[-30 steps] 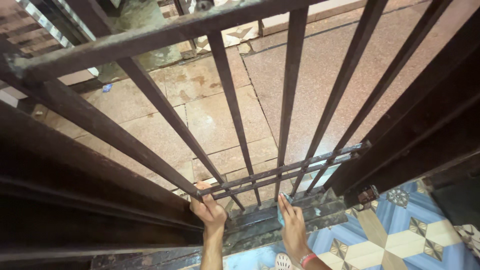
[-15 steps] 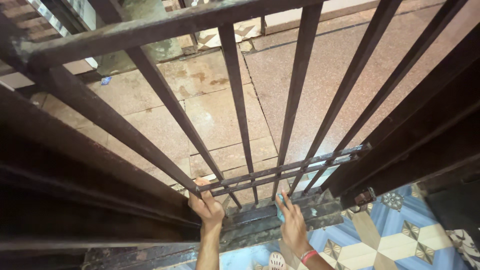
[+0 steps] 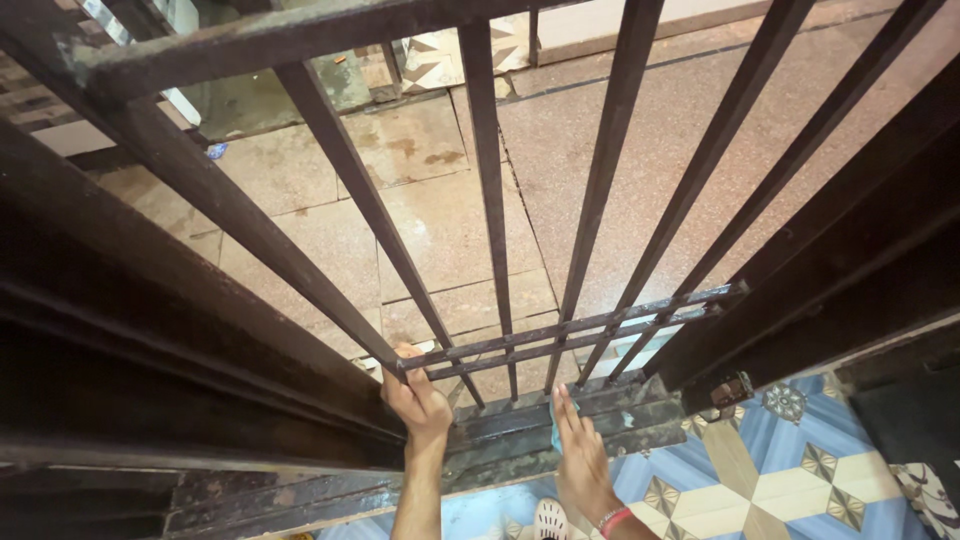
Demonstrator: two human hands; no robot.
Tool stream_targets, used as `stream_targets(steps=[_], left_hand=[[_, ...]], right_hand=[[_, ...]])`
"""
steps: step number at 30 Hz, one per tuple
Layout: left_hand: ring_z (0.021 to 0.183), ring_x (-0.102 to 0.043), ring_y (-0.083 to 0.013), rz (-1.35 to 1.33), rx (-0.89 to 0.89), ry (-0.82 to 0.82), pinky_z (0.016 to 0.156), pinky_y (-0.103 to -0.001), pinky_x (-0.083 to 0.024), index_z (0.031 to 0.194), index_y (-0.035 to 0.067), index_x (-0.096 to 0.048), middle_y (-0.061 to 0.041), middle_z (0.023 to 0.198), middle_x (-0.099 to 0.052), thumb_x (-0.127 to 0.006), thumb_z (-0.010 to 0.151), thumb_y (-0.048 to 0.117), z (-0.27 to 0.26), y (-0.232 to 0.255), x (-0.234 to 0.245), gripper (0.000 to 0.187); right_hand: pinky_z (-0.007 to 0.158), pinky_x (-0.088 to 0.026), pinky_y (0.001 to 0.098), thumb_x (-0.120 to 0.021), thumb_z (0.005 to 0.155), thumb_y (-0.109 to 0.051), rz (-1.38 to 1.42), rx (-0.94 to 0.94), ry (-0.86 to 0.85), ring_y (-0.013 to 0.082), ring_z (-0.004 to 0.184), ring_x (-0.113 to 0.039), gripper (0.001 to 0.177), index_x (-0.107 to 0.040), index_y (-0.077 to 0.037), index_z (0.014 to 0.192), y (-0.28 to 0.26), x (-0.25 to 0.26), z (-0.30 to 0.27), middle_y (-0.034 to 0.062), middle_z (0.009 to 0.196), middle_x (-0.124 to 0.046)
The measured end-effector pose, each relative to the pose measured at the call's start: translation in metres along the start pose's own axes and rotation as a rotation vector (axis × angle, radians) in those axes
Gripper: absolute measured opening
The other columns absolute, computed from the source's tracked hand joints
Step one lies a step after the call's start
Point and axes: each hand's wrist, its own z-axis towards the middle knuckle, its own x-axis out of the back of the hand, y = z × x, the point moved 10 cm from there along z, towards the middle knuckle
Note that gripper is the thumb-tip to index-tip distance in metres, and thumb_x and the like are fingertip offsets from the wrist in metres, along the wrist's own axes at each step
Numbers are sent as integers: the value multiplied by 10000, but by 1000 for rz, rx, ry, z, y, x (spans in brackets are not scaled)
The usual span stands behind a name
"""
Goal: The person wipes the bars and frame of a metal gate using a cloth.
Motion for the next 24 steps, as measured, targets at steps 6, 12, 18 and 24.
stream_targets(steps=[6, 12, 18, 24], left_hand=[[674, -490, -163, 5, -31, -1, 620, -311, -391, 970, -16, -513, -82, 821, -538, -445, 1101, 239, 1, 6, 0, 294], [659, -472, -160, -10, -38, -11, 606, -312, -374, 983, -10, -504, -81, 802, -522, -443, 1100, 244, 0, 5, -1, 287], [640, -479, -157, 13, -27, 6, 590, -315, -374, 979, -10, -524, -76, 788, -533, -440, 1107, 258, -1, 1, 0, 309], [613, -483, -172, 19, -11, -12, 575, -324, -376, 984, -25, -545, -86, 764, -531, -437, 1082, 250, 0, 4, -1, 311]], right_hand=[[948, -461, 425, -508, 601, 223, -52, 12, -5, 373, 1187, -533, 1089, -158, -66, 1591, 9, -9, 17, 117, 1684, -229], [1102, -352, 456, -478, 599, 218, 114, 112, 78, 411, 1389, -385, 1072, -143, -13, 1590, -2, 4, -13, 210, 1648, -221], [1167, -311, 477, -452, 611, 234, 301, 150, 34, 358, 1503, -323, 1044, -215, -50, 1587, -24, -2, -27, 219, 1648, -265], [1069, -420, 480, -483, 652, 209, 137, 34, -137, 395, 1357, -416, 1052, -142, -44, 1614, -52, -18, 21, 125, 1692, -172]])
